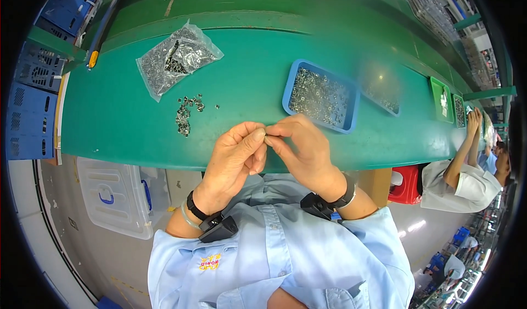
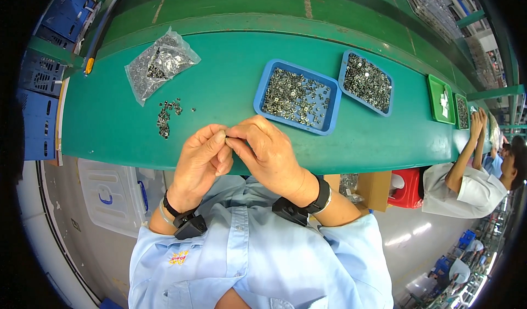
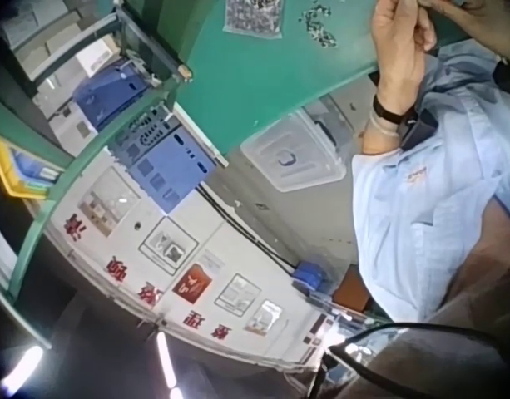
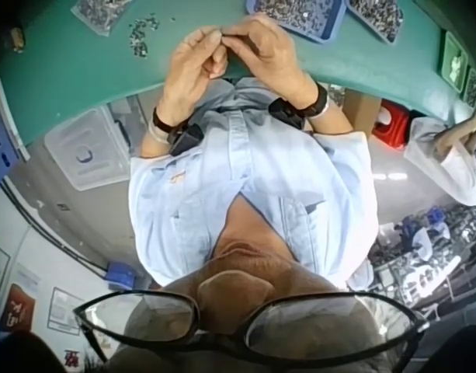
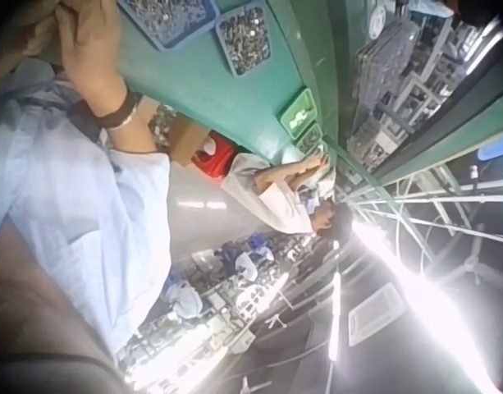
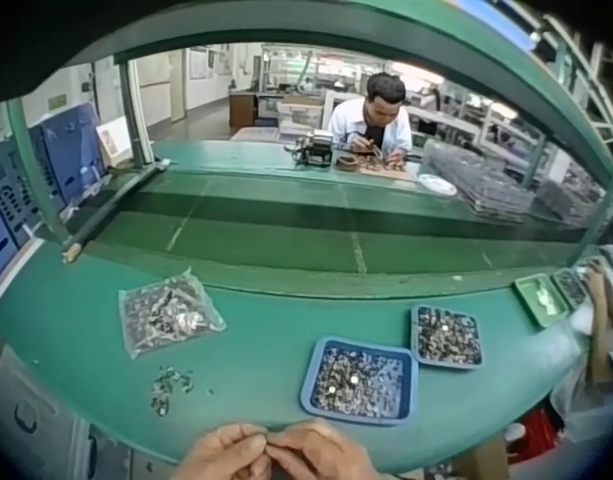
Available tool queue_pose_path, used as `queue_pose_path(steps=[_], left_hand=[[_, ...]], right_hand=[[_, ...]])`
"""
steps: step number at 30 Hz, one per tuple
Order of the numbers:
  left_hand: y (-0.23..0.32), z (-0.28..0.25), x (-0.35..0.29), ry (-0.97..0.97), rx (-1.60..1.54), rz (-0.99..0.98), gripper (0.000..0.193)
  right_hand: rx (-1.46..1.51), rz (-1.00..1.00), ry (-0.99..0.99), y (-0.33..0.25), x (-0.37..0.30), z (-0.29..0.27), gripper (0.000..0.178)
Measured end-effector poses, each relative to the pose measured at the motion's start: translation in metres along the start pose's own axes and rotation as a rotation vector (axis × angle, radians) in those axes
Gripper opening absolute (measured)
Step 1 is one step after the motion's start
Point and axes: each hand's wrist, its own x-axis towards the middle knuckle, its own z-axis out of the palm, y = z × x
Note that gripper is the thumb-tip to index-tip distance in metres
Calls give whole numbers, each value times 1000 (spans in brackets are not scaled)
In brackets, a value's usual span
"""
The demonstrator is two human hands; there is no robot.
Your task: The person picks up a small metal component and a tiny black piece from the table and joins them together by hand. After pressing the two pieces together, the person places the assembled unit into a blue plastic tray and repeats the process.
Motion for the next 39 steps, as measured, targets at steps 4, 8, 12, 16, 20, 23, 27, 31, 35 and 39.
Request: queue_pose_path(steps=[4,8,12,16,20,23,27,31,35,39], left_hand=[[1,0,1,9,23,1,20],[4,2,0,13,27,9,21],[5,2,1,-2,18,0,21],[6,4,2,18,52,-12,21],[5,4,3,41,78,-19,19],[5,5,2,38,76,-20,18],[4,4,2,33,58,-23,17],[3,3,3,40,48,-21,16],[0,2,3,37,41,-6,16],[0,2,3,17,18,3,16]], right_hand=[[33,16,3,1,2,-1,20],[142,100,-4,1,2,-2,18],[257,208,-23,5,0,-4,16],[421,331,-36,11,-3,-2,14],[528,394,-40,12,-4,-2,13],[513,383,-35,11,-5,-3,13],[402,324,-24,9,-3,-3,14],[288,266,-14,6,-1,-4,15],[232,230,-13,5,0,-5,14],[254,233,-21,6,0,-5,14]])
